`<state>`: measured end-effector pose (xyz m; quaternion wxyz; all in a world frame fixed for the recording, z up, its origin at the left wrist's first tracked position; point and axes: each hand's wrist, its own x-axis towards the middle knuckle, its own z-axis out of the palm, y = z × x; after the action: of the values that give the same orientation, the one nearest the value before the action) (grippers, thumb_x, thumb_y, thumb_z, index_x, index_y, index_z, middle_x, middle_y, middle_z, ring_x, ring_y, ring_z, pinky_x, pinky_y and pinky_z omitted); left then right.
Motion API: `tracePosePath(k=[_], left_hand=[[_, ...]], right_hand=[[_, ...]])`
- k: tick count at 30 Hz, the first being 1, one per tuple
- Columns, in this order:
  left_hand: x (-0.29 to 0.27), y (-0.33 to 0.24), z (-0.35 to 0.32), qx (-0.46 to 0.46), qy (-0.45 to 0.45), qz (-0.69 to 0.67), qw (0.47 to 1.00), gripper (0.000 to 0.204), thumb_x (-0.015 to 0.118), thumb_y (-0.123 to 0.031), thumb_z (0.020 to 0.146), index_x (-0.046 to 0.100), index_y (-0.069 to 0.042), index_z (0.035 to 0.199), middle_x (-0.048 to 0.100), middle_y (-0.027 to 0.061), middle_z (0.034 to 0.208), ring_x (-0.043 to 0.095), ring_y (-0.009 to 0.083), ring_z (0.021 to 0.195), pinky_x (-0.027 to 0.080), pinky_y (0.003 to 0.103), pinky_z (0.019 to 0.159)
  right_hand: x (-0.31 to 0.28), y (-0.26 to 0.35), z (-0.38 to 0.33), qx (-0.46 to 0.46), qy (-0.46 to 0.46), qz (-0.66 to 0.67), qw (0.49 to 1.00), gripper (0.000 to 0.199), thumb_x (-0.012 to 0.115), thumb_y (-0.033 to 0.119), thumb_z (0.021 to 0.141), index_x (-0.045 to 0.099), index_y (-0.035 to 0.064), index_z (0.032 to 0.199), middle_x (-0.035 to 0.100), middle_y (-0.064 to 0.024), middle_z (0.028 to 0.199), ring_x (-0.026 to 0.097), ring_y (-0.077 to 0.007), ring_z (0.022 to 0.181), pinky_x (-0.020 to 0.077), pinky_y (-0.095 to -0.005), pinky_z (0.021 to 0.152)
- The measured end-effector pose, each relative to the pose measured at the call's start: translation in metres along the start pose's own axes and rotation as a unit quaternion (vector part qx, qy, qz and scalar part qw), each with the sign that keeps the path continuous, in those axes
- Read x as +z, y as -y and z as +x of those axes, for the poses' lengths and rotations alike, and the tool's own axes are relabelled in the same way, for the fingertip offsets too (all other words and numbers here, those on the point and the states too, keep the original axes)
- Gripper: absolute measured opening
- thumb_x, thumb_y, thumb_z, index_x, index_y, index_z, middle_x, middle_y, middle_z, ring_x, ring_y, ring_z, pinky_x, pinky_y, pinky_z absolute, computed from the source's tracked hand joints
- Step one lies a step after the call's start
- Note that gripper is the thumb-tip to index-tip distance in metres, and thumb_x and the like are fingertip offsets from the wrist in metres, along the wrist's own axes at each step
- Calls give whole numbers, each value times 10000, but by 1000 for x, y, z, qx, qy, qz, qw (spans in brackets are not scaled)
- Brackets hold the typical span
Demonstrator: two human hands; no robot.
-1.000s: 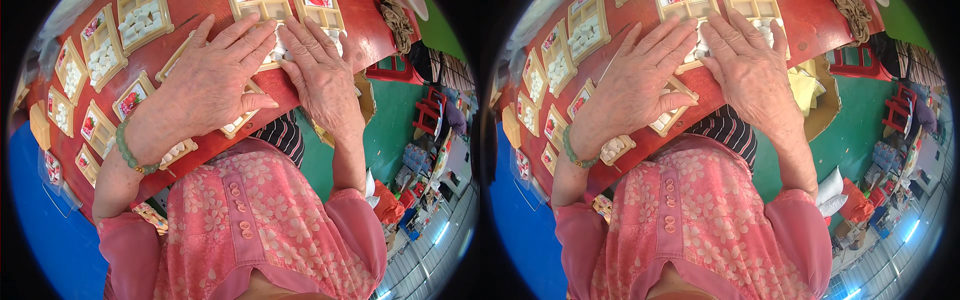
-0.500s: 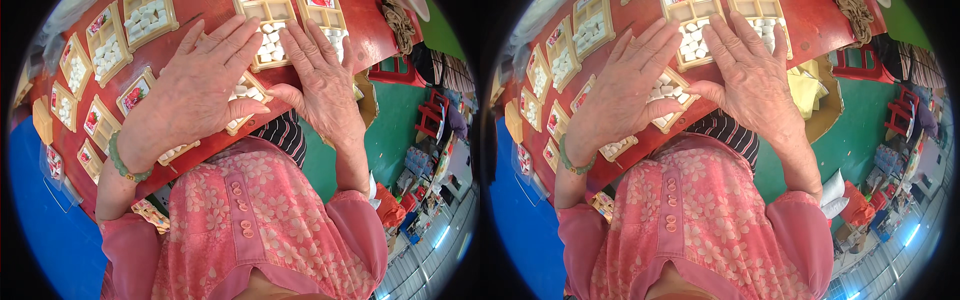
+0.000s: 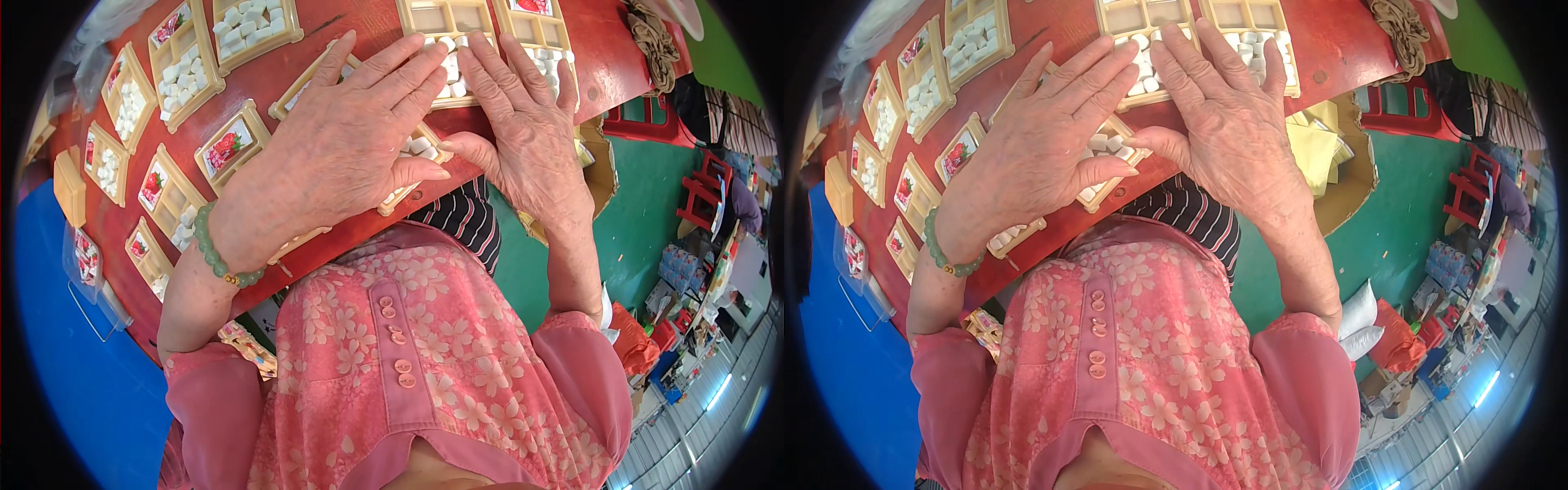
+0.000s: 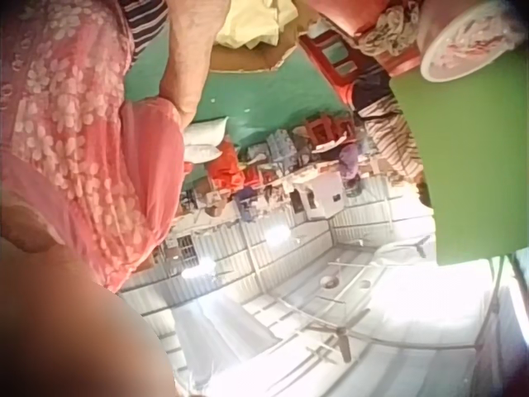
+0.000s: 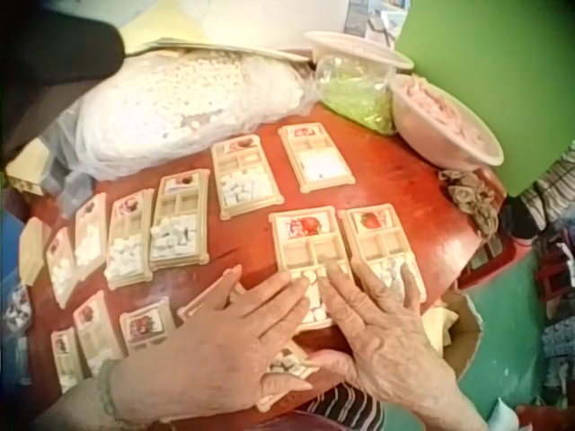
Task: Placing small white square blocks into compartmentalized wooden trays.
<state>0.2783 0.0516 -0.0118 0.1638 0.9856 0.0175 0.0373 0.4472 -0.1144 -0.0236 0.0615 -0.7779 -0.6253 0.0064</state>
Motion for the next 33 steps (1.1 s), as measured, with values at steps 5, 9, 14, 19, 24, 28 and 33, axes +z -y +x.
tracePosePath(k=[5, 9, 14, 19, 24, 28, 33], left_hand=[[1, 0, -1, 1, -6, 4, 1000, 787, 673, -510, 902, 484, -19, 1487, 406, 108, 1613, 356, 268, 1507, 271, 538, 1232], [3, 3, -2, 7, -7, 6, 1000, 793, 662, -523, 911, 476, -16, 1492, 399, 119, 1616, 364, 275, 1501, 278, 537, 1228], [5, 3, -2, 14, -17, 19, 1000, 804, 646, -534, 924, 458, -14, 1508, 407, 128, 1612, 373, 290, 1496, 286, 539, 1222], [4, 2, -3, 17, -22, 22, 999, 814, 642, -537, 924, 445, -15, 1516, 409, 127, 1611, 375, 297, 1495, 290, 536, 1221], [3, 3, -1, 18, -26, 11, 999, 812, 652, -527, 917, 449, -14, 1512, 407, 130, 1610, 373, 302, 1495, 296, 534, 1220], [-3, 6, -3, 1, -30, 7, 1000, 806, 676, -493, 906, 446, -10, 1508, 400, 143, 1610, 367, 314, 1497, 295, 536, 1221], [-26, 9, -13, -3, -22, 18, 1000, 834, 693, -471, 888, 424, 13, 1511, 392, 168, 1609, 345, 352, 1507, 293, 541, 1224]], right_hand=[[1, 0, -1, -9, -2, -7, 1000, 902, 543, 729, 862, 443, 178, 1569, 404, -30, 1638, 325, -293, 1531, 110, -614, 1237], [-6, 7, -5, -5, -27, 25, 999, 921, 508, 758, 850, 433, 195, 1576, 401, -22, 1640, 319, -316, 1531, 113, -621, 1234], [-3, 8, -8, -15, 17, -5, 1000, 954, 493, 784, 828, 427, 199, 1579, 397, -28, 1643, 311, -320, 1534, 122, -625, 1231], [-7, 4, -12, -4, 9, 60, 998, 944, 510, 768, 839, 425, 189, 1579, 393, -39, 1644, 303, -328, 1537, 136, -588, 1244], [-6, -2, -9, 18, -16, 72, 997, 948, 513, 765, 842, 417, 183, 1583, 385, -43, 1649, 293, -328, 1543, 134, -583, 1246], [-4, 6, -5, -21, 18, 11, 1000, 944, 506, 759, 867, 406, 157, 1587, 385, -57, 1648, 290, -336, 1544, 129, -598, 1240], [-13, 3, -7, -12, 11, 56, 998, 904, 522, 724, 893, 420, 140, 1576, 409, -76, 1632, 306, -317, 1540, 159, -593, 1232]])
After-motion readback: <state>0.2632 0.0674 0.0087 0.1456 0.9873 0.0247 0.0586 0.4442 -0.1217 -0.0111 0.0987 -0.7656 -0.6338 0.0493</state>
